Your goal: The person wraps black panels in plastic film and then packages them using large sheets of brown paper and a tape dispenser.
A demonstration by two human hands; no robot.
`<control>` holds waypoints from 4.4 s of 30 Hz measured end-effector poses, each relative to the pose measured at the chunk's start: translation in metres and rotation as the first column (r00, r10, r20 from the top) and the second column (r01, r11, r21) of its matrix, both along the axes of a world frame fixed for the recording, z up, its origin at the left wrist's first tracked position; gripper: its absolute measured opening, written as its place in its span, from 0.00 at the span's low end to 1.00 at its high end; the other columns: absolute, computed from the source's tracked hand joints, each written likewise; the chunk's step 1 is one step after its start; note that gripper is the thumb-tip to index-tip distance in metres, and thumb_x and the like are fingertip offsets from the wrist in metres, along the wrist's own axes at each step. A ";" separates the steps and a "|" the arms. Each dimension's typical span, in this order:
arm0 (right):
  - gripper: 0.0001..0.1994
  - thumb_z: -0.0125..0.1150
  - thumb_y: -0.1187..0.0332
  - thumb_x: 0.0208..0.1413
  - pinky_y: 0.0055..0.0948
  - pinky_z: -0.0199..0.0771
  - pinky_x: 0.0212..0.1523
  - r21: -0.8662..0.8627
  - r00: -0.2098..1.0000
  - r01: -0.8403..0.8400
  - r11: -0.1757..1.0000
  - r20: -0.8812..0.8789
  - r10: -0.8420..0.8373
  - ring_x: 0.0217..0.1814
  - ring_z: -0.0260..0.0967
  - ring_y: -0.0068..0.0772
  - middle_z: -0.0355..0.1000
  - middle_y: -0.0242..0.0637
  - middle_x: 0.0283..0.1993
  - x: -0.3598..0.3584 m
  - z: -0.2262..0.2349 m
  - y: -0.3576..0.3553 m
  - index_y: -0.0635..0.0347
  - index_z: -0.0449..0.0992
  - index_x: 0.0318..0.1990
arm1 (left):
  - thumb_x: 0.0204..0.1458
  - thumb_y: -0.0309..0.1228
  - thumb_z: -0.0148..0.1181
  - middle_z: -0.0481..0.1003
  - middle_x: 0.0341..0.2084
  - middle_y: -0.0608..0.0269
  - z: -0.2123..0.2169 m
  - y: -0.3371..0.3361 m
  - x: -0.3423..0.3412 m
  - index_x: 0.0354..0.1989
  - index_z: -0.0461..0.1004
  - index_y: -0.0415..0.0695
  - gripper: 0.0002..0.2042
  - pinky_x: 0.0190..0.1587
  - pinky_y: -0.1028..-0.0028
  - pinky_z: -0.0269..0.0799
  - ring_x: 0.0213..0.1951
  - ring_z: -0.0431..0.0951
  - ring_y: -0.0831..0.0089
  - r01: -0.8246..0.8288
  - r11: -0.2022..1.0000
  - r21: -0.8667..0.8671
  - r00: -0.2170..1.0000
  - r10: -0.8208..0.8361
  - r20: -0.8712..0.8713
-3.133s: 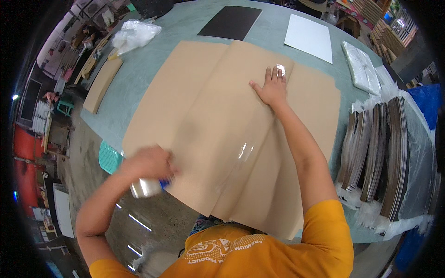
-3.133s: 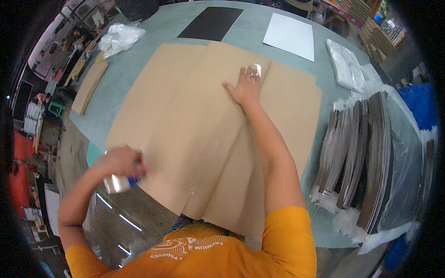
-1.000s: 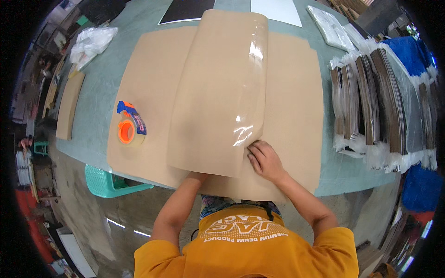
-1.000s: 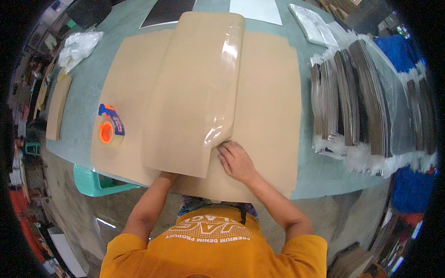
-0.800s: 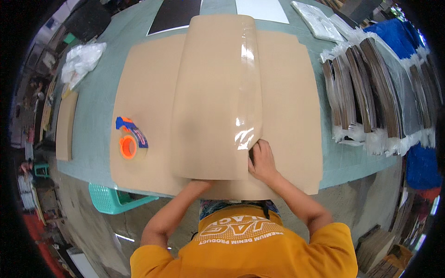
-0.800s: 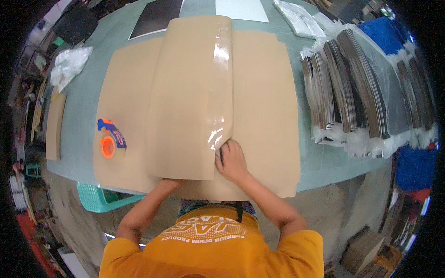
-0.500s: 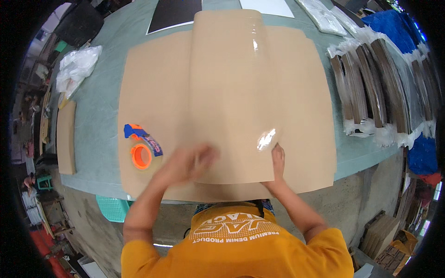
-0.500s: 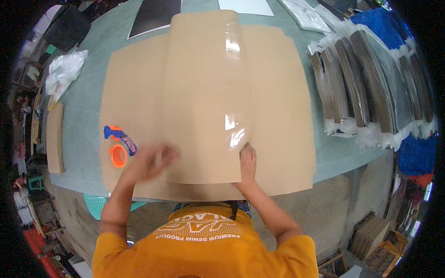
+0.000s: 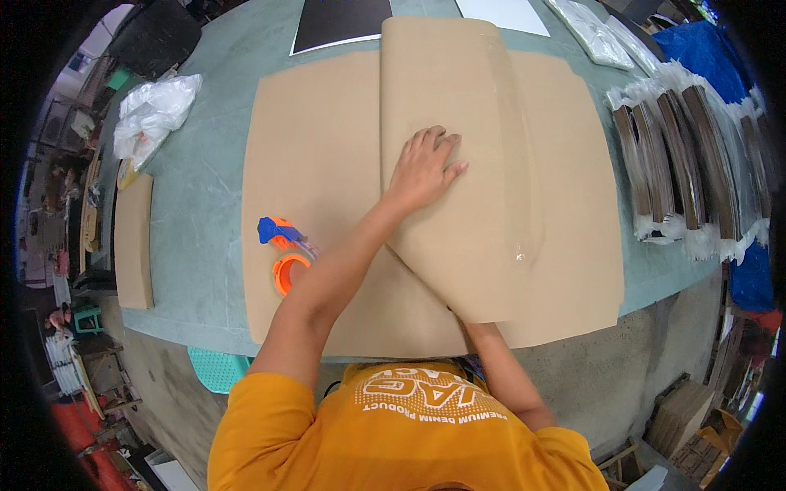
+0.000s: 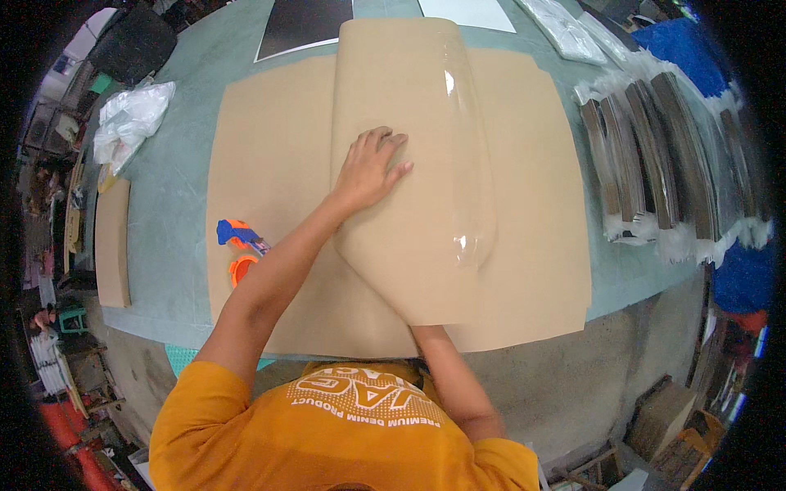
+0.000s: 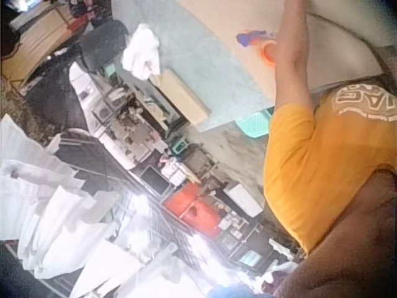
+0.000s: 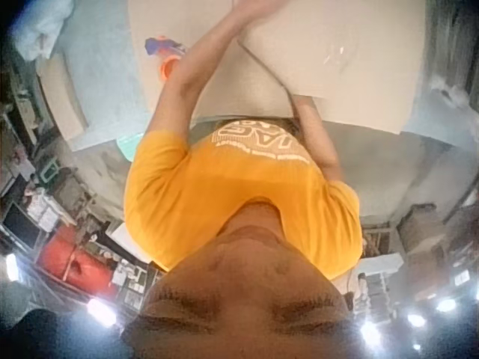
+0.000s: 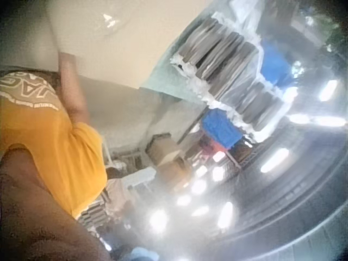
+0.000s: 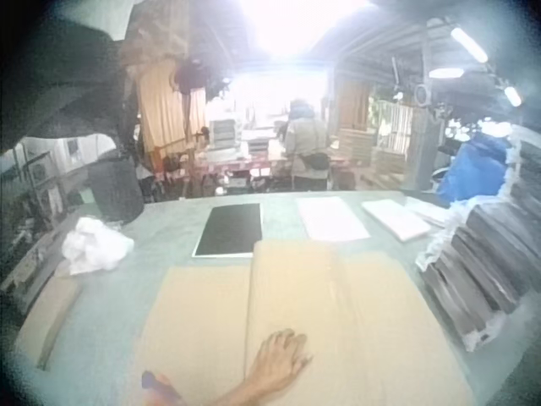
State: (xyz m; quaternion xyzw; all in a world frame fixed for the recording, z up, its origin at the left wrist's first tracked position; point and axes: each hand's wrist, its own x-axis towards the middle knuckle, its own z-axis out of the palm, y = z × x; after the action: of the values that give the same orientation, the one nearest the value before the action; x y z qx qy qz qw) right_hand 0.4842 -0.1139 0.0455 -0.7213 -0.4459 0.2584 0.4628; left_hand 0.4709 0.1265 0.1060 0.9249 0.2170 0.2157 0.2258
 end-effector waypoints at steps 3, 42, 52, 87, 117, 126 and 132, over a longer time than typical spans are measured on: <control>0.24 0.59 0.68 0.45 0.39 0.56 0.55 0.056 0.979 0.189 0.980 -0.089 -0.183 0.55 0.58 0.45 0.63 0.47 0.52 -0.007 0.008 0.010 0.59 0.65 0.52 | 0.47 0.31 0.51 0.65 0.40 0.50 0.000 -0.013 -0.025 0.41 0.67 0.39 0.13 0.49 0.63 0.59 0.45 0.63 0.55 -0.038 0.981 -0.189 0.992 0.060 0.114; 0.16 0.51 0.63 0.55 0.31 0.70 0.41 -0.402 0.531 -0.456 0.794 -0.839 -0.120 0.39 0.71 0.35 0.70 0.46 0.40 0.084 0.092 -0.095 0.72 0.70 0.38 | 0.51 0.34 0.53 0.72 0.22 0.65 0.013 -0.184 -0.130 0.30 0.69 0.37 0.11 0.26 0.72 0.69 0.24 0.73 0.74 -0.189 -0.006 -0.982 0.978 -0.085 -0.188; 0.37 0.56 0.46 0.43 0.54 0.32 0.62 -0.398 0.585 -0.315 0.862 0.633 0.506 0.68 0.32 0.45 0.39 0.37 0.66 0.151 0.083 0.042 0.44 0.52 0.61 | 0.42 0.51 0.56 0.57 0.55 0.54 0.017 -0.068 -0.001 0.53 0.62 0.54 0.29 0.58 0.56 0.45 0.58 0.53 0.58 0.286 0.931 0.227 0.952 -0.249 -0.176; 0.31 0.51 0.48 0.48 0.52 0.41 0.61 -0.280 0.691 -0.669 0.688 0.107 0.715 0.65 0.41 0.49 0.48 0.41 0.64 0.176 0.099 0.047 0.53 0.58 0.58 | 0.34 0.30 0.55 0.70 0.41 0.53 -0.014 -0.091 -0.069 0.28 0.68 0.42 0.10 0.55 0.52 0.56 0.50 0.67 0.59 0.368 0.899 0.238 0.929 -0.365 -0.057; 0.08 0.53 0.70 0.53 0.21 0.70 0.33 0.189 0.879 -0.150 0.971 -0.424 0.218 0.29 0.68 0.23 0.70 0.37 0.28 0.047 0.055 0.015 0.68 0.70 0.32 | 0.42 0.45 0.58 0.68 0.34 0.50 -0.001 -0.086 -0.087 0.43 0.63 0.43 0.24 0.39 0.60 0.65 0.39 0.69 0.54 -0.684 0.674 0.281 0.661 0.735 -0.151; 0.12 0.51 0.68 0.55 0.27 0.72 0.40 0.283 0.575 -0.018 0.959 -0.782 0.241 0.39 0.69 0.30 0.70 0.42 0.37 0.053 0.058 0.021 0.71 0.69 0.38 | 0.41 0.24 0.50 0.65 0.43 0.43 0.061 -0.019 -0.160 0.58 0.52 0.45 0.31 0.41 0.66 0.69 0.35 0.71 0.54 -0.830 0.474 -0.295 0.546 0.800 -0.250; 0.23 0.41 0.53 0.58 0.31 0.72 0.41 0.334 0.299 0.312 0.889 -0.923 0.242 0.41 0.69 0.35 0.70 0.44 0.39 0.069 0.051 0.016 0.69 0.67 0.43 | 0.50 0.31 0.51 0.70 0.30 0.51 0.152 -0.102 -0.042 0.54 0.61 0.55 0.21 0.31 0.69 0.70 0.30 0.73 0.60 0.272 0.954 -0.123 0.917 -0.296 -0.266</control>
State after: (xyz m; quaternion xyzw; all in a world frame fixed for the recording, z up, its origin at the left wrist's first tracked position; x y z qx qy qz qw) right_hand 0.5532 -0.0983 0.0968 -0.3052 -0.1139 0.5112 0.7954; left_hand 0.4291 0.0247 0.2579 0.9575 0.1191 0.0377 0.2599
